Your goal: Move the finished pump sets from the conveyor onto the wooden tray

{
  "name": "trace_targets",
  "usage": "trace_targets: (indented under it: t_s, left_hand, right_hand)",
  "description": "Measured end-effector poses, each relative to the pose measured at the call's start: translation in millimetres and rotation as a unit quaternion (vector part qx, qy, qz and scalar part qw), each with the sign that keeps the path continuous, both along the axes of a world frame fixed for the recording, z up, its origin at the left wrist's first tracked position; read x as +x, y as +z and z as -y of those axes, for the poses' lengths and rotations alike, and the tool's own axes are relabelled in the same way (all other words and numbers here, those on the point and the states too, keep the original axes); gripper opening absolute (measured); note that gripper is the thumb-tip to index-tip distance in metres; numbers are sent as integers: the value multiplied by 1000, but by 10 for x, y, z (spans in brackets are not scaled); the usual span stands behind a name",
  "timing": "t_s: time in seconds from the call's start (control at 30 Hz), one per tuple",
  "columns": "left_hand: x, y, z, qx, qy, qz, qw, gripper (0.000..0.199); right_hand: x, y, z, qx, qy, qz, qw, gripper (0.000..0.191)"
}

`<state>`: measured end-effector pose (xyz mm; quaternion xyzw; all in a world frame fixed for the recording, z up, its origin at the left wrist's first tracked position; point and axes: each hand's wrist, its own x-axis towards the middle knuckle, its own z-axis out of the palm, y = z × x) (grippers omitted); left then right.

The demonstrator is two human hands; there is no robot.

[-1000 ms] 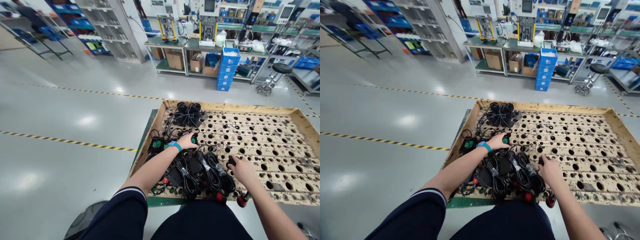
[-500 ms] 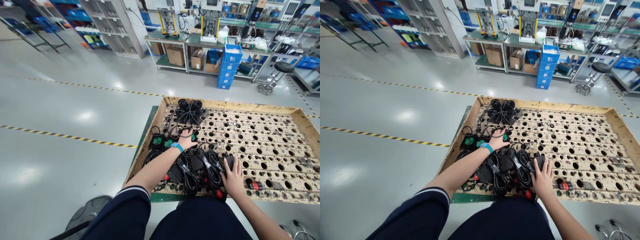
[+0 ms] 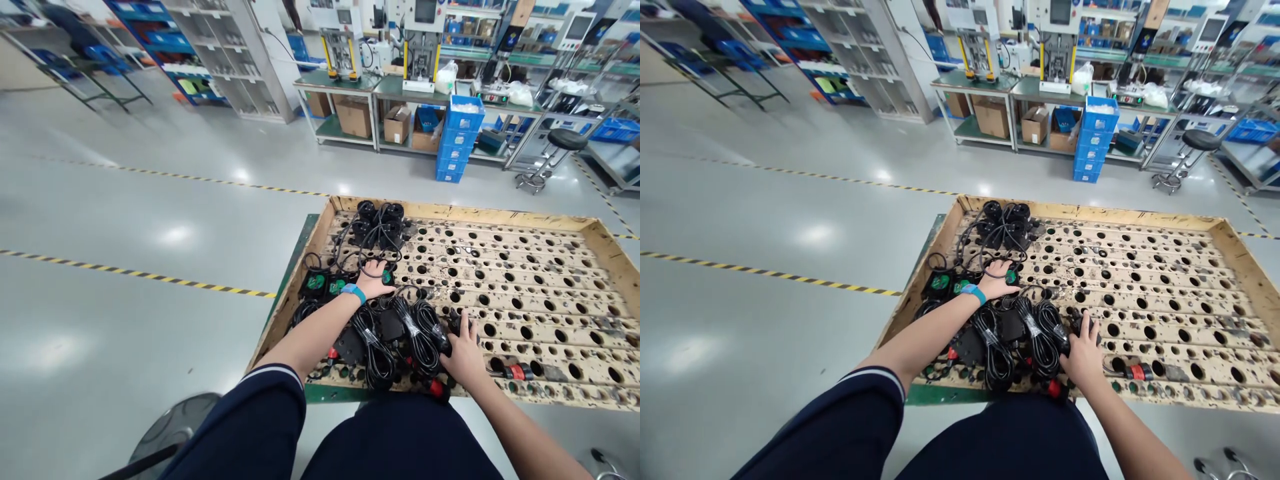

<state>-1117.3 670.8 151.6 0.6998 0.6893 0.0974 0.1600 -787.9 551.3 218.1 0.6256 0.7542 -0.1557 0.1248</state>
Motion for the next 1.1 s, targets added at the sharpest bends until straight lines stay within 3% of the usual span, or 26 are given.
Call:
trace_targets:
  t_s: [0.2, 0.3, 0.4, 0.5, 0.6, 0.7, 0.97, 1.1]
  left_hand:
    - [38, 25, 40, 0, 1, 3, 1000, 90]
    - [59, 45, 55, -3, 6, -4, 1000, 88]
    - [61, 39, 51, -5, 3, -13, 1000, 93]
    - [49, 15, 41, -7, 0, -18, 1000, 100]
    - [37, 4, 36, -8, -1, -22, 1000, 101]
    - [32, 13, 39, -10, 1, -23, 1000, 99]
    - [93, 4, 98, -19, -8, -6, 1000, 99]
    - [140, 29, 168, -15, -12, -11, 1000, 98]
  right_hand:
    - [208, 58, -46, 79, -27, 38, 996, 32]
    - [276, -24, -18, 78, 16, 53, 995, 46]
    - [194, -61, 30, 100, 40, 50, 993, 58]
    - [-71, -56, 100, 159, 57, -22, 985, 49]
    - [-416, -91, 149, 89, 104, -127, 982, 54]
    - [-615, -141, 151, 12, 89, -118, 989, 63]
    - [-355, -8, 172, -16, 85, -84, 993, 60]
    - [-406, -90, 222, -13, 93, -39, 995, 59]
